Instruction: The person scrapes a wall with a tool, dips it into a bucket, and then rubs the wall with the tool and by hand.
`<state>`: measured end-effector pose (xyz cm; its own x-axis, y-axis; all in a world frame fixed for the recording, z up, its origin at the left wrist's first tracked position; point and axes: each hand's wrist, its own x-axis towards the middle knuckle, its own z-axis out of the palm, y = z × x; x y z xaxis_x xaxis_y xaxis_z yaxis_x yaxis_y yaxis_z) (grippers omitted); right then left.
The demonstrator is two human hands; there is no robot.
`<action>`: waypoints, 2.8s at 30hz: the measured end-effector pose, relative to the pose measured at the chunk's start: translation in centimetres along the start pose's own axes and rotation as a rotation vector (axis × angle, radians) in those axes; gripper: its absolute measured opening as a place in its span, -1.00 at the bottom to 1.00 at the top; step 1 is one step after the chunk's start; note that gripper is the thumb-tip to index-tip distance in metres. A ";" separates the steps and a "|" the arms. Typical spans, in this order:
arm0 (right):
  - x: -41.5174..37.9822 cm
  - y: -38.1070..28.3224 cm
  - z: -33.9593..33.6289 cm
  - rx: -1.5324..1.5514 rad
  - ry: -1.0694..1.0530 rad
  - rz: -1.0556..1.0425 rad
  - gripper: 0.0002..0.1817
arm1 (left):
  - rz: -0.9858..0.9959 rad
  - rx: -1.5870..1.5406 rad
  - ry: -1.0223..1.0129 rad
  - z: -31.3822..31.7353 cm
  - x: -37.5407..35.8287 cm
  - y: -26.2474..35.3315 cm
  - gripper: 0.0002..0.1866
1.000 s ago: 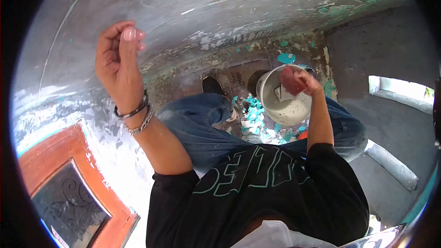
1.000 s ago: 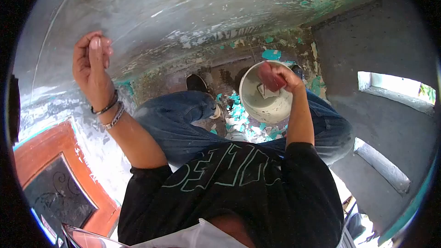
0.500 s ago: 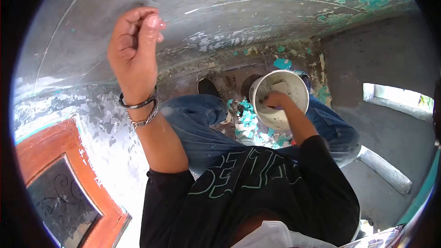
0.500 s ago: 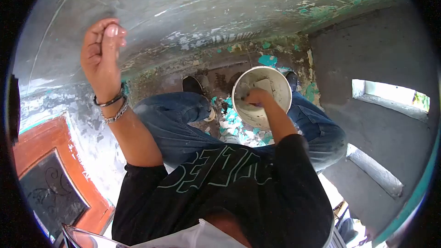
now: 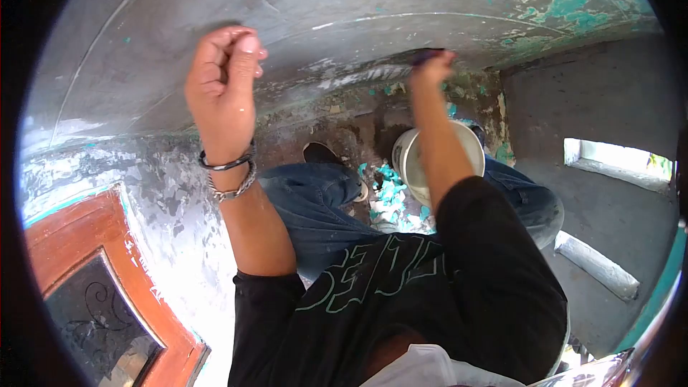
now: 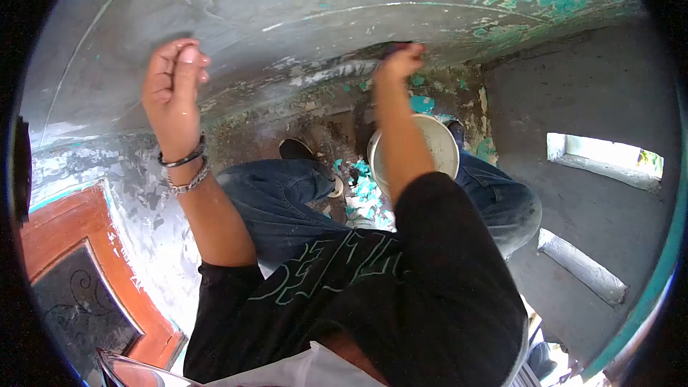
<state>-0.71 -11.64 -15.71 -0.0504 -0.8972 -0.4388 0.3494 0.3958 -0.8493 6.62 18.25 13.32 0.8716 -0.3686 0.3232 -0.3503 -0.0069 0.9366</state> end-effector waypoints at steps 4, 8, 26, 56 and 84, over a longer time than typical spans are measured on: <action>-18.3 7.7 5.7 -0.347 0.281 0.151 -0.20 | 0.017 -0.034 0.009 0.5 -0.1 0.4 -0.85; -22.4 5.1 7.3 0.177 0.096 0.834 -0.43 | -0.024 0.039 0.057 -1.1 -1.1 0.9 -0.84; -20.0 1.2 6.9 0.272 -0.233 0.744 -0.42 | 0.031 0.068 0.191 -4.9 -1.9 0.7 -0.84; -14.9 11.2 2.8 0.107 -0.184 0.982 -0.68 | -0.020 0.166 0.320 -7.6 -2.6 0.9 -0.84; -24.9 10.2 7.2 0.124 -0.066 1.020 -0.54 | 0.112 0.094 0.535 -6.0 -1.1 0.7 -0.80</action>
<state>10.83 13.32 -11.38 0.3744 -0.1563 -0.9140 0.2916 0.9555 -0.0439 7.50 24.21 14.39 0.8715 0.1513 0.4665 -0.4583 -0.0871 0.8845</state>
